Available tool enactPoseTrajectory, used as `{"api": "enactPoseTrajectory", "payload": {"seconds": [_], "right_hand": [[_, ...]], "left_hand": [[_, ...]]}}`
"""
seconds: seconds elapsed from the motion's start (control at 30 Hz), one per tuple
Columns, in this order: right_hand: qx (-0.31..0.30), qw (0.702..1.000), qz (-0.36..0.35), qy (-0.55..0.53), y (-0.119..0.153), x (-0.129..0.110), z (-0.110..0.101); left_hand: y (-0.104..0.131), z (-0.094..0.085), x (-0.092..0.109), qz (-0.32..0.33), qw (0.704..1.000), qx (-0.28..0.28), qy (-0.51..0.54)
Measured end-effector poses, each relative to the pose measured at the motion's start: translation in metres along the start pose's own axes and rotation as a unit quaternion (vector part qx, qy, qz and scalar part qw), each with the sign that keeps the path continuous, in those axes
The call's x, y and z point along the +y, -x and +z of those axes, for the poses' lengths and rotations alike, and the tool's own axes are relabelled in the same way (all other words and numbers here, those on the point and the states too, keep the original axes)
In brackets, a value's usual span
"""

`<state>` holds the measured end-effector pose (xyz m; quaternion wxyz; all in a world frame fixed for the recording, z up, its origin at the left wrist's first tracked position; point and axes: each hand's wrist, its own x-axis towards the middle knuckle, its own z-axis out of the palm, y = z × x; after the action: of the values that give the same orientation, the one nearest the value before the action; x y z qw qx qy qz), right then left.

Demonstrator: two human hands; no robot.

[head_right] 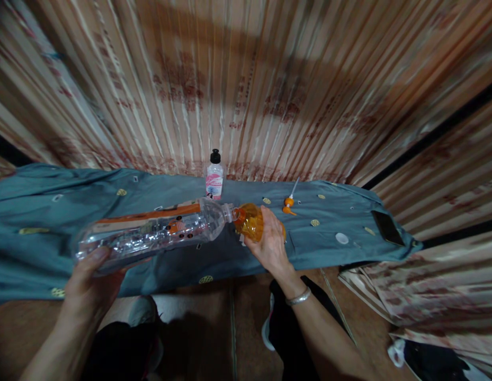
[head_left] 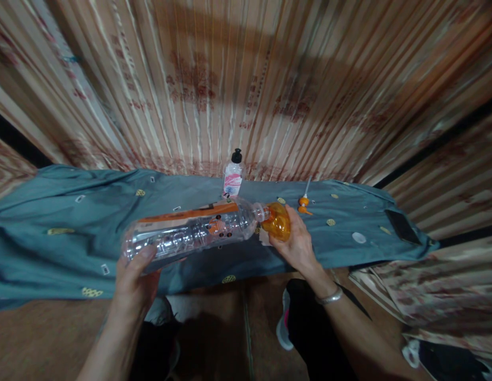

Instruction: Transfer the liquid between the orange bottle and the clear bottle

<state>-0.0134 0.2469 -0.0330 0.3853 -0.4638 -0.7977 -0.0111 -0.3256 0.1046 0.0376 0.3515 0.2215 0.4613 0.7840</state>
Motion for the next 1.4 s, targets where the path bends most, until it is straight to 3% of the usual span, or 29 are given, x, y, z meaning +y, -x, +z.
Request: {"api": "enactPoseTrajectory", "payload": {"seconds": [1.23, 1.4], "right_hand": [[-0.003, 1.000, -0.001, -0.002, 0.0001, -0.0001, 0.0007], [-0.008, 1.000, 0.002, 0.000, 0.0000, -0.0008, -0.0001]], "left_hand": [[0.0016, 0.0048, 0.0017, -0.009, 1.000, 0.019, -0.005], [0.0015, 0.0030, 0.0010, 0.007, 1.000, -0.003, -0.007]]}}
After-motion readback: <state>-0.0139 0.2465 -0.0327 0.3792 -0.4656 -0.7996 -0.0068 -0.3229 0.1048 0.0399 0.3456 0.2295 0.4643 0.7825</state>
